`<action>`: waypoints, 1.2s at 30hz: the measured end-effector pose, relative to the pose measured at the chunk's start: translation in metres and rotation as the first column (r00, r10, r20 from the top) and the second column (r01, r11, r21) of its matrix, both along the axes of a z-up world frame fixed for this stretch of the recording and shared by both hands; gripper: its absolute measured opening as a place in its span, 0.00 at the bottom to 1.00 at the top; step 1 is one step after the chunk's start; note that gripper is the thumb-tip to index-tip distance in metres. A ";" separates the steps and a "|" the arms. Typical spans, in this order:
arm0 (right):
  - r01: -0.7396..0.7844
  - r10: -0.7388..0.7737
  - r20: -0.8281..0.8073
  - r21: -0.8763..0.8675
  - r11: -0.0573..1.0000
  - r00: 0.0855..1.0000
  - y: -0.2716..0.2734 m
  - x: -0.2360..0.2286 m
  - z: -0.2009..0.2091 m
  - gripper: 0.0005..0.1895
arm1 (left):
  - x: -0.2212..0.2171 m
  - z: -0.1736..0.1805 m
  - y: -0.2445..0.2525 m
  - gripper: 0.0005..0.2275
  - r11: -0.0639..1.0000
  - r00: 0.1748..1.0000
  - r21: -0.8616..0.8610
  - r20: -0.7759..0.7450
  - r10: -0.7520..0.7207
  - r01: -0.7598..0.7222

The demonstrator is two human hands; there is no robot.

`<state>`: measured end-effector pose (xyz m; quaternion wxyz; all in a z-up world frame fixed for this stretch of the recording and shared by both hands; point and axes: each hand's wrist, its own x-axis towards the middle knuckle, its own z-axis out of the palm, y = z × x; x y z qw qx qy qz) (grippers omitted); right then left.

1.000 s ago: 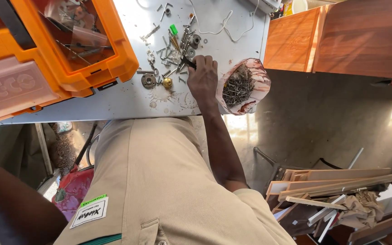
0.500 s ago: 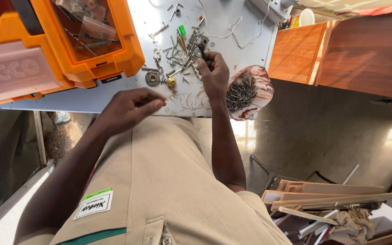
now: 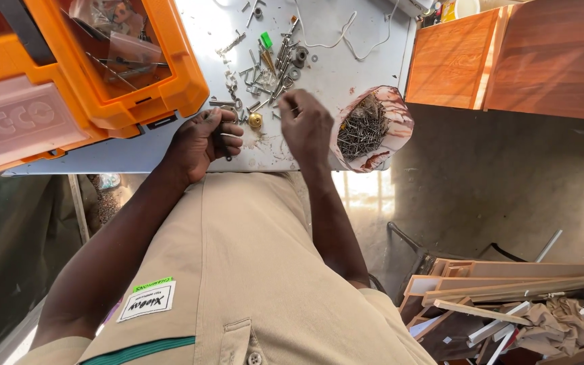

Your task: Organizing various hardware items like screws, nails, and small metal parts into an orange toolbox.

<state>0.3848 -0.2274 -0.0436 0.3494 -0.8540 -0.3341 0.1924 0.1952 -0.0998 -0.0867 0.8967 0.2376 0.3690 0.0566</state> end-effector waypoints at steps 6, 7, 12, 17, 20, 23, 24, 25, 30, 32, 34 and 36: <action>-0.041 0.090 0.148 -0.307 0.951 0.985 -0.005 0.037 -0.026 0.12 | -0.005 0.017 0.007 0.15 0.997 0.998 -0.048 -0.028 0.054 -0.055; -0.051 0.104 0.144 -0.333 0.942 0.984 -0.004 0.040 -0.035 0.14 | -0.005 0.021 0.008 0.15 0.995 0.997 -0.061 -0.025 0.072 -0.073; -0.075 0.114 0.119 -0.288 0.955 0.986 0.006 0.043 -0.046 0.06 | -0.009 0.027 0.011 0.15 0.992 0.994 -0.057 0.000 0.111 -0.111; -0.078 0.097 0.060 -0.261 0.962 0.993 0.007 0.041 -0.040 0.04 | -0.014 0.026 0.011 0.16 0.991 0.994 -0.077 0.000 0.114 -0.113; -0.041 0.069 0.090 -0.279 0.960 0.994 0.010 0.041 -0.036 0.05 | -0.014 0.026 0.013 0.16 0.990 0.992 -0.062 -0.001 0.125 -0.125; 0.011 0.021 0.153 -0.204 0.979 0.988 0.017 0.035 -0.031 0.05 | -0.015 0.025 0.014 0.16 0.991 0.993 -0.058 0.002 0.120 -0.119; -0.005 0.031 0.157 -0.165 0.986 0.987 0.021 0.034 -0.034 0.04 | -0.015 0.023 0.014 0.17 0.991 0.993 -0.059 0.011 0.121 -0.120; -0.020 0.041 0.159 -0.128 0.992 0.986 0.024 0.032 -0.037 0.02 | -0.017 0.021 0.014 0.17 0.991 0.993 -0.062 0.017 0.121 -0.120; -0.031 0.063 0.173 -0.180 0.983 0.983 0.036 0.035 -0.052 0.06 | -0.016 0.018 0.008 0.17 0.989 0.990 -0.067 0.045 0.137 -0.134; -0.051 0.076 0.149 -0.165 0.985 0.986 0.054 0.036 -0.045 0.07 | -0.017 0.015 0.010 0.17 0.981 0.979 -0.039 0.067 0.194 -0.191; -0.004 0.073 0.134 -0.457 0.890 0.988 0.063 0.032 -0.039 0.11 | -0.022 0.010 0.010 0.16 0.982 0.980 -0.077 0.087 0.178 -0.171; -0.012 0.087 0.131 -0.486 0.874 0.988 0.067 0.034 -0.050 0.09 | -0.024 -0.006 0.005 0.16 0.973 0.970 -0.076 0.091 0.225 -0.219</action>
